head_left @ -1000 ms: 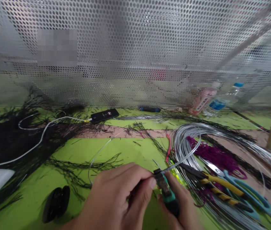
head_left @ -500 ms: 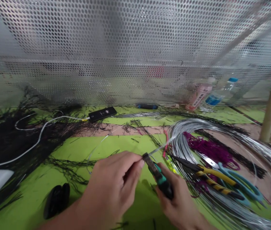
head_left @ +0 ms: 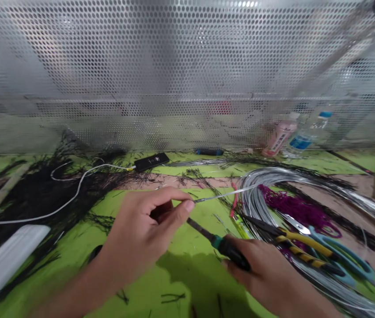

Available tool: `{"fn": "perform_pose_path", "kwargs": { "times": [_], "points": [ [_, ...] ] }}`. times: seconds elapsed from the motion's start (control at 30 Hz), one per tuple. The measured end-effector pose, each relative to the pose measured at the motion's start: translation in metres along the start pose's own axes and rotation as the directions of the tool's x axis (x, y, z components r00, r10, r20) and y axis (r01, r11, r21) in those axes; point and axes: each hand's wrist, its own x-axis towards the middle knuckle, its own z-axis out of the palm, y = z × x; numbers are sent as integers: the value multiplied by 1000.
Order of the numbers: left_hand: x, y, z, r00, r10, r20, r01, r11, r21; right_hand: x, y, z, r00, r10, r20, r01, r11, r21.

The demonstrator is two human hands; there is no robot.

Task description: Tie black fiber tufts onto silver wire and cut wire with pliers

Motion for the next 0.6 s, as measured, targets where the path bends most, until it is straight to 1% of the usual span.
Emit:
{"fn": "perform_pose_path", "kwargs": {
  "times": [0.07, 0.13, 0.2, 0.27, 0.33, 0.43, 0.53, 0.6],
  "points": [
    [0, 3, -2, 1000, 16, 14, -16, 1000, 14, 4, -1, 4, 1000, -7, -7, 5, 983, -185],
    [0, 6, -4, 998, 4, 57, -4, 1000, 10, 5, -1, 11, 999, -11, -38, -1, 958, -288],
    [-2, 9, -5, 989, -44, 144, 48, 998, -28, 3, -1, 20, 997, -40, -66, 15, 939, -343],
    [-6, 11, -5, 968, -93, 233, 107, 993, -48, -1, -2, 27, 993, -84, -84, 46, 924, -380],
    [-12, 12, -5, 949, -119, 293, 131, 991, -21, -8, -3, 30, 986, -124, -109, 70, 913, -402],
    [-26, 11, 0, 939, -111, 326, 104, 994, 41, -20, -6, 23, 959, -213, -187, 132, 919, -371],
    [-43, 3, 11, 947, -57, 316, 21, 993, 116, -28, -6, 3, 923, -320, -214, 273, 936, -220],
    [-56, -5, 22, 941, -49, 334, -21, 979, 202, -29, 0, -9, 903, -373, -214, 356, 928, -115]
  ]
}}
